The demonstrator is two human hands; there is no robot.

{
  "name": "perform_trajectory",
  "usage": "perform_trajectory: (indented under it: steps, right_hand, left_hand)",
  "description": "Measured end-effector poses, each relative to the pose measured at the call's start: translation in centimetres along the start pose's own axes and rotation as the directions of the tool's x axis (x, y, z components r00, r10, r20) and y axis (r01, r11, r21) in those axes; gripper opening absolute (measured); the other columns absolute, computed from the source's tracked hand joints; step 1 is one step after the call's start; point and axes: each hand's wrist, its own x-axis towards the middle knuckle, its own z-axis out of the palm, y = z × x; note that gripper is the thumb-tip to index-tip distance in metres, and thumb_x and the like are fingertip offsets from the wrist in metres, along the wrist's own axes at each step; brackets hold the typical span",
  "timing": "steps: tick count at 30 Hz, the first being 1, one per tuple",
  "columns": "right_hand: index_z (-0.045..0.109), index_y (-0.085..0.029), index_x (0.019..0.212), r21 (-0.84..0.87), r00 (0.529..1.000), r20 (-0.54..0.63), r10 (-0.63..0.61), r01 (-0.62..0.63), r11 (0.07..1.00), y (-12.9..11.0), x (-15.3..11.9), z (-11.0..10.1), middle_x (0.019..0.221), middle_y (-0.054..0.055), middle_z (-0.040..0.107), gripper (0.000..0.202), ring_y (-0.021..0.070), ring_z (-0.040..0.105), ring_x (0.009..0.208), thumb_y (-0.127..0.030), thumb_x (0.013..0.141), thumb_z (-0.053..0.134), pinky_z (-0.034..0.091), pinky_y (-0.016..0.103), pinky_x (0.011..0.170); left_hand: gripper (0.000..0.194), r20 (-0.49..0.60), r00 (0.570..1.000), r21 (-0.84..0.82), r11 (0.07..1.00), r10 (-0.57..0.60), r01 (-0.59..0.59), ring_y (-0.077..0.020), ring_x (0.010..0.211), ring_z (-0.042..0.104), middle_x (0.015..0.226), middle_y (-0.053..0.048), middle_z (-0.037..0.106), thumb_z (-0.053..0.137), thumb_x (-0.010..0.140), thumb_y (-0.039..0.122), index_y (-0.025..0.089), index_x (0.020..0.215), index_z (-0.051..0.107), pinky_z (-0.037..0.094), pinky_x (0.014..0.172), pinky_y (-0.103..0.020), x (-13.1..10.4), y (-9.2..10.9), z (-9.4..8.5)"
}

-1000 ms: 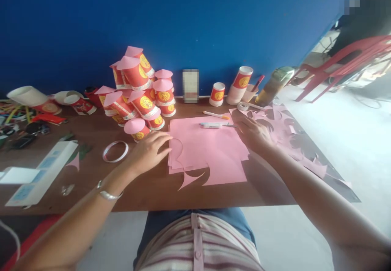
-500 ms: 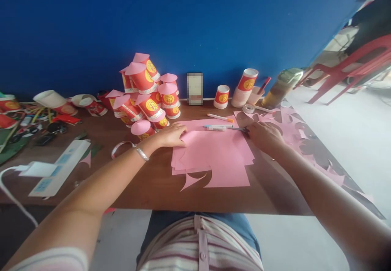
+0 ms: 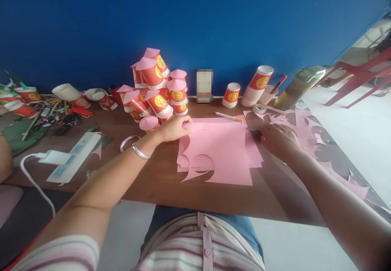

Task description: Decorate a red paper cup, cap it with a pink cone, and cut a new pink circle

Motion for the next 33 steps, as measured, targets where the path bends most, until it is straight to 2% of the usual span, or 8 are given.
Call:
perform_trajectory:
  steps: [10, 15, 17, 20, 22, 24, 29, 33]
  right_hand:
    - [0.076, -0.018, 0.112, 0.043, 0.985, -0.162, 0.067, -0.060, 0.997, 0.9, -0.5, 0.9, 0.105, 0.016, 0.077, 0.029, 0.0334, 0.073, 0.093, -0.029, 0.098, 0.053, 0.053, 0.040, 0.072]
    - [0.079, -0.020, 0.116, 0.380, 0.857, -0.487, 0.171, 0.032, 0.924, 0.3, -1.1, 1.3, 0.109, 0.013, 0.080, 0.034, 0.0286, 0.076, 0.091, -0.034, 0.096, 0.055, 0.058, 0.038, 0.080]
    - [0.079, -0.021, 0.114, 0.611, 0.823, -0.488, 0.289, 0.085, 0.787, -0.2, -1.1, 0.9, 0.105, 0.011, 0.081, 0.032, 0.0269, 0.076, 0.091, -0.031, 0.089, 0.063, 0.060, 0.039, 0.087]
    - [0.077, -0.022, 0.112, 0.913, 0.860, -0.296, 0.417, 0.126, 0.389, -1.0, -0.6, 0.1, 0.100, 0.007, 0.081, 0.035, 0.0256, 0.076, 0.091, -0.029, 0.079, 0.071, 0.062, 0.043, 0.090]
    - [0.075, -0.023, 0.114, 0.983, 0.899, -0.179, 0.399, 0.154, 0.095, -1.6, 0.1, -0.2, 0.098, 0.007, 0.080, 0.036, 0.0246, 0.075, 0.091, -0.035, 0.080, 0.075, 0.063, 0.044, 0.088]
    - [0.073, -0.025, 0.113, 0.979, 0.932, -0.148, 0.331, 0.185, -0.082, -2.4, 0.9, -0.4, 0.099, 0.006, 0.078, 0.038, 0.0234, 0.075, 0.091, -0.040, 0.079, 0.079, 0.062, 0.044, 0.089]
    - [0.068, -0.030, 0.127, 0.963, 0.966, -0.156, 0.206, 0.195, -0.187, -4.1, 1.9, -0.7, 0.110, 0.005, 0.076, 0.058, 0.0274, 0.074, 0.103, -0.055, 0.076, 0.081, 0.060, 0.043, 0.087]
    - [0.071, -0.029, 0.124, 0.959, 0.992, -0.104, 0.067, 0.118, -0.257, -5.3, 1.7, -0.1, 0.102, 0.004, 0.076, 0.059, 0.0246, 0.071, 0.091, -0.051, 0.072, 0.088, 0.058, 0.040, 0.081]
  left_hand:
    - [0.023, -0.090, 0.994, -0.468, 0.884, -0.057, 0.009, -0.0145, 0.074, 0.043, 0.077, 0.003, 0.049, 0.070, 0.077, 0.038, 0.019, 0.079, 0.056, 0.034, 0.067, -0.028, -3.1, -0.2, -0.5]
    - [0.028, -0.104, 0.991, -0.645, 0.765, -0.086, -0.002, -0.0123, 0.069, 0.040, 0.074, 0.003, 0.047, 0.074, 0.071, 0.038, 0.019, 0.078, 0.054, 0.031, 0.064, -0.027, -3.1, 0.5, -0.4]
    - [0.029, -0.119, 0.987, -0.695, 0.719, -0.111, -0.003, -0.0117, 0.068, 0.040, 0.072, 0.004, 0.046, 0.075, 0.069, 0.036, 0.019, 0.076, 0.052, 0.031, 0.064, -0.026, -3.0, 0.7, -0.4]
    - [0.031, -0.140, 0.982, -0.748, 0.664, -0.124, -0.023, -0.0111, 0.067, 0.041, 0.071, 0.004, 0.047, 0.077, 0.069, 0.035, 0.018, 0.075, 0.052, 0.031, 0.062, -0.025, -2.9, 1.2, -0.5]
    - [0.031, -0.177, 0.979, -0.766, 0.639, -0.102, -0.072, -0.0110, 0.068, 0.043, 0.072, 0.004, 0.049, 0.078, 0.069, 0.034, 0.018, 0.075, 0.053, 0.033, 0.063, -0.024, -2.8, 1.5, -0.7]
    - [0.030, -0.213, 0.974, -0.778, 0.617, -0.081, -0.119, -0.0108, 0.068, 0.044, 0.073, 0.004, 0.050, 0.078, 0.068, 0.034, 0.018, 0.076, 0.054, 0.035, 0.063, -0.024, -2.8, 1.8, -0.8]
    - [0.029, -0.205, 0.977, -0.782, 0.610, -0.060, -0.127, -0.0101, 0.066, 0.043, 0.072, 0.004, 0.050, 0.079, 0.068, 0.034, 0.018, 0.076, 0.057, 0.036, 0.061, -0.023, -3.0, 1.9, -1.0]
    - [0.029, -0.152, 0.987, -0.790, 0.606, -0.048, -0.093, -0.0110, 0.068, 0.045, 0.073, 0.003, 0.050, 0.079, 0.070, 0.035, 0.018, 0.078, 0.057, 0.038, 0.062, -0.024, -3.4, 1.5, -1.0]
